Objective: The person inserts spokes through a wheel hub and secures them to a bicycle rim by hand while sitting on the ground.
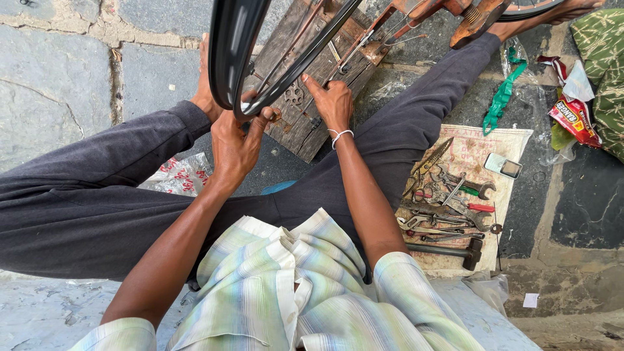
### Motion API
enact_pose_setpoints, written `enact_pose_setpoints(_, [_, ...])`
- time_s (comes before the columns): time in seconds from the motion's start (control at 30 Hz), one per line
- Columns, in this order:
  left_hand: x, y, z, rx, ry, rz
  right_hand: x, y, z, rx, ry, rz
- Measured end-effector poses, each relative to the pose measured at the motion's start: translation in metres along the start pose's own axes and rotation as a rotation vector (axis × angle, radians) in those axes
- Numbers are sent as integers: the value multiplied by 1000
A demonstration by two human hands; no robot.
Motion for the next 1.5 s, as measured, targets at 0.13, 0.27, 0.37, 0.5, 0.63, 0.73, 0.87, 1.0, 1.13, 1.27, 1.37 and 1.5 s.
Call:
enact_pose_setpoints(0.13, [-30,-1,14,-108,-4,-117,1,0,1,0,-43,-60])
enact_pose_setpoints(0.27, [-84,0,58,-319,-58,-522,1,1,5,-15,-61,-49])
enact_pose_setpoints(0.37, [-122,-5,96,-379,45,-655,3,12,7,-46,-34,-7])
enact_pose_setpoints(0.5, [-194,-23,115,-297,-18,-842,13,-1,13,-13,-10,-56])
enact_pose_setpoints(0.63, [-219,-30,100,-267,-280,-836,15,3,12,-18,-22,-24])
enact_pose_setpoints(0.73, [-193,-19,90,-239,-220,-755,7,5,11,-19,-12,-48])
enact_pose_setpoints(0.87, [-132,-9,68,-296,-121,-643,7,0,7,-9,3,-50])
enact_pose_setpoints(1.0, [-60,2,42,-100,71,-320,6,1,7,-33,-23,-27])
enact_pose_setpoints(1.13, [-7,-1,14,75,-4,-47,-2,1,3,-25,-17,-46])
enact_pose_setpoints(1.27, [15,-4,0,121,129,110,-1,-5,-1,-24,4,-38])
enact_pose_setpoints(1.37, [8,-4,5,103,92,62,-1,0,3,16,19,-63])
enact_pose_setpoints(1.5, [-32,5,44,-50,10,-194,21,26,28,45,51,1])
Point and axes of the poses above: each hand's wrist, its own y-axis away from the middle knuckle, its own z-axis out of the back of the hand, x = y × z, the point moved 7 cm from there along -y, towards the middle knuckle, and after that the axes turned 4 degrees about -y, right-handed, at the moved point
